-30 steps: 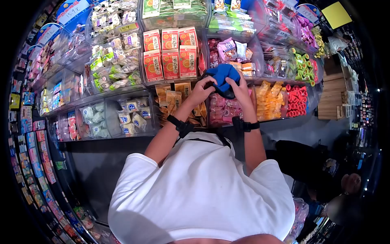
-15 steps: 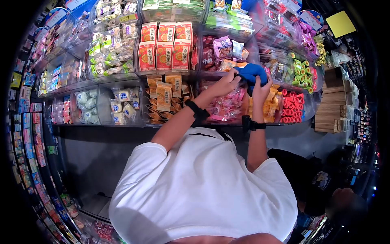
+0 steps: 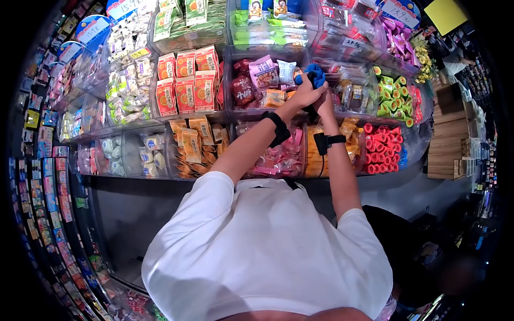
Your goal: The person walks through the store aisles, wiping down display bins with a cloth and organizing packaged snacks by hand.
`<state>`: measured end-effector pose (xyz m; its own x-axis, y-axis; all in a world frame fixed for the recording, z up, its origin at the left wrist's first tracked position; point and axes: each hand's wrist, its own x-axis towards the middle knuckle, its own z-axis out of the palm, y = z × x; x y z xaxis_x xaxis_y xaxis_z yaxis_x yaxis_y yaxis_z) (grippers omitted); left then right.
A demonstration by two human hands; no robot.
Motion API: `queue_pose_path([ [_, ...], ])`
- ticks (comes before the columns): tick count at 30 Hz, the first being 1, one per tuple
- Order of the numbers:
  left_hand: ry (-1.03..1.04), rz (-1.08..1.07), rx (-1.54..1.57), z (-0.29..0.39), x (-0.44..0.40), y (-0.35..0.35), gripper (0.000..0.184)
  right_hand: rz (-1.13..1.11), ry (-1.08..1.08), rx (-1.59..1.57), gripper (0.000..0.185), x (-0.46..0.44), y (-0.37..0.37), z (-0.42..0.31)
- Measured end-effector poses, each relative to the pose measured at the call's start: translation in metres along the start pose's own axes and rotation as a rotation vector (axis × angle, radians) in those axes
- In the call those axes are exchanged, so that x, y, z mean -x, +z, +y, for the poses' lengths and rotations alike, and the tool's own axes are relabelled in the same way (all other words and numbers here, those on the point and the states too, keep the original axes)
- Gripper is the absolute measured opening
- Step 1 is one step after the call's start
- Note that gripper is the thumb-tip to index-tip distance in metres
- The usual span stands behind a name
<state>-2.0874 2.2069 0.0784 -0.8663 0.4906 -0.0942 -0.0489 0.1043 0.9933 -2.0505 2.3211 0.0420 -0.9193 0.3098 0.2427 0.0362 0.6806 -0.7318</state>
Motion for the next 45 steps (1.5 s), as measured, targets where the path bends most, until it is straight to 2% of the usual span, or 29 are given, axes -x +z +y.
queue_pose_path([
  [2, 0.070, 0.047, -0.144, 0.003, -0.018, 0.000, 0.093, -0.016, -0.010, 0.099, 0.039, -0.014, -0.007, -0.009],
  [3, 0.098, 0.104, -0.316, -0.010, -0.038, 0.001, 0.092, -0.083, 0.089, 0.168, 0.033, -0.024, -0.008, -0.013],
  [6, -0.013, 0.099, -0.289, 0.009, -0.062, -0.006, 0.093, -0.112, 0.053, 0.206, 0.026, -0.048, -0.007, -0.020],
  [7, 0.048, 0.126, -0.320, 0.005, -0.074, -0.009, 0.086, -0.086, -0.019, 0.194, 0.026, -0.055, -0.004, -0.018],
  [9, 0.043, 0.136, -0.156, 0.004, -0.094, -0.012, 0.078, -0.107, 0.027, 0.225, 0.027, -0.075, 0.008, -0.010],
  [11, 0.027, 0.170, -0.181, 0.009, -0.105, -0.016, 0.073, -0.143, 0.069, 0.245, 0.033, -0.087, 0.010, -0.010],
  [14, 0.069, 0.162, -0.211, -0.026, -0.131, -0.021, 0.067, -0.193, 0.119, 0.304, 0.036, -0.090, 0.006, -0.022],
  [15, 0.014, 0.137, -0.260, -0.017, -0.122, -0.023, 0.062, -0.161, 0.053, 0.315, 0.035, -0.087, 0.012, -0.012],
  [18, 0.090, 0.067, -0.283, -0.015, -0.099, -0.022, 0.056, -0.150, -0.057, 0.334, 0.032, -0.062, 0.009, -0.008],
  [19, -0.072, -0.004, -0.290, 0.011, -0.077, -0.023, 0.053, -0.153, -0.089, 0.311, 0.031, -0.049, 0.006, -0.013],
  [20, -0.021, -0.044, -0.372, 0.007, -0.069, -0.024, 0.052, -0.195, 0.056, 0.356, 0.029, -0.037, 0.002, -0.017],
  [21, 0.032, -0.087, -0.453, 0.000, -0.063, -0.025, 0.052, -0.223, -0.001, 0.338, 0.027, -0.027, 0.002, -0.009],
  [23, -0.035, -0.129, -0.383, 0.001, -0.048, -0.022, 0.053, -0.387, 0.070, 0.346, 0.027, -0.016, -0.027, -0.037],
  [25, -0.061, -0.101, -0.154, -0.005, -0.043, -0.020, 0.055, -0.345, -0.077, 0.355, 0.026, -0.011, -0.023, -0.029],
  [26, -0.041, -0.083, -0.195, -0.001, -0.046, -0.019, 0.058, -0.241, -0.004, 0.324, 0.028, -0.013, -0.010, -0.020],
  [27, 0.045, -0.029, -0.180, -0.006, -0.055, -0.016, 0.058, -0.234, -0.064, 0.269, 0.032, -0.020, -0.014, -0.022],
  [28, 0.132, 0.024, -0.170, -0.011, -0.064, -0.013, 0.058, -0.033, -0.152, 0.133, 0.035, -0.021, 0.002, -0.002],
  [29, 0.038, 0.082, -0.380, -0.017, -0.076, -0.013, 0.056, -0.124, -0.213, 0.124, 0.035, -0.026, 0.011, 0.025],
  [30, -0.070, 0.023, -0.328, -0.015, -0.077, -0.017, 0.053, -0.344, -0.134, 0.187, 0.035, -0.022, -0.016, -0.002],
  [31, -0.006, -0.009, -0.318, -0.004, -0.066, -0.024, 0.050, -0.580, 0.023, 0.313, 0.035, -0.027, -0.035, -0.023],
  [32, 0.057, -0.042, -0.307, 0.008, -0.054, -0.032, 0.047, -0.671, -0.088, 0.264, 0.042, -0.022, -0.055, -0.035],
  [33, 0.160, -0.057, -0.376, -0.041, -0.083, -0.042, 0.039, -0.517, -0.306, 0.160, 0.046, -0.001, -0.072, -0.046],
  [34, 0.113, -0.141, -0.252, -0.014, -0.051, -0.046, 0.037, -0.753, -0.164, -0.013, 0.043, 0.009, -0.106, -0.090],
  [35, 0.088, -0.222, -0.141, 0.035, -0.012, -0.056, 0.035, -0.799, -0.106, -0.090, 0.037, 0.021, -0.136, -0.128],
  [36, 0.088, -0.292, -0.059, 0.046, 0.009, -0.068, 0.035, -0.627, -0.273, -0.194, 0.034, 0.037, -0.152, -0.148],
  [38, 0.137, -0.395, 0.132, 0.071, 0.061, -0.086, 0.036, -0.280, -0.324, -0.437, 0.031, 0.060, -0.180, -0.191],
  [41, -0.056, -0.316, 0.299, 0.053, 0.131, -0.119, 0.039, 0.283, -0.753, -0.672, 0.044, 0.088, -0.245, -0.196],
  [43, -0.148, -0.364, 0.443, 0.037, 0.174, -0.147, 0.046, 0.567, -0.976, -0.460, 0.043, 0.099, -0.264, -0.209],
  [45, -0.068, -0.360, 0.661, 0.011, 0.218, -0.180, 0.046, 0.838, -1.010, 0.163, 0.043, 0.108, -0.263, -0.228],
])
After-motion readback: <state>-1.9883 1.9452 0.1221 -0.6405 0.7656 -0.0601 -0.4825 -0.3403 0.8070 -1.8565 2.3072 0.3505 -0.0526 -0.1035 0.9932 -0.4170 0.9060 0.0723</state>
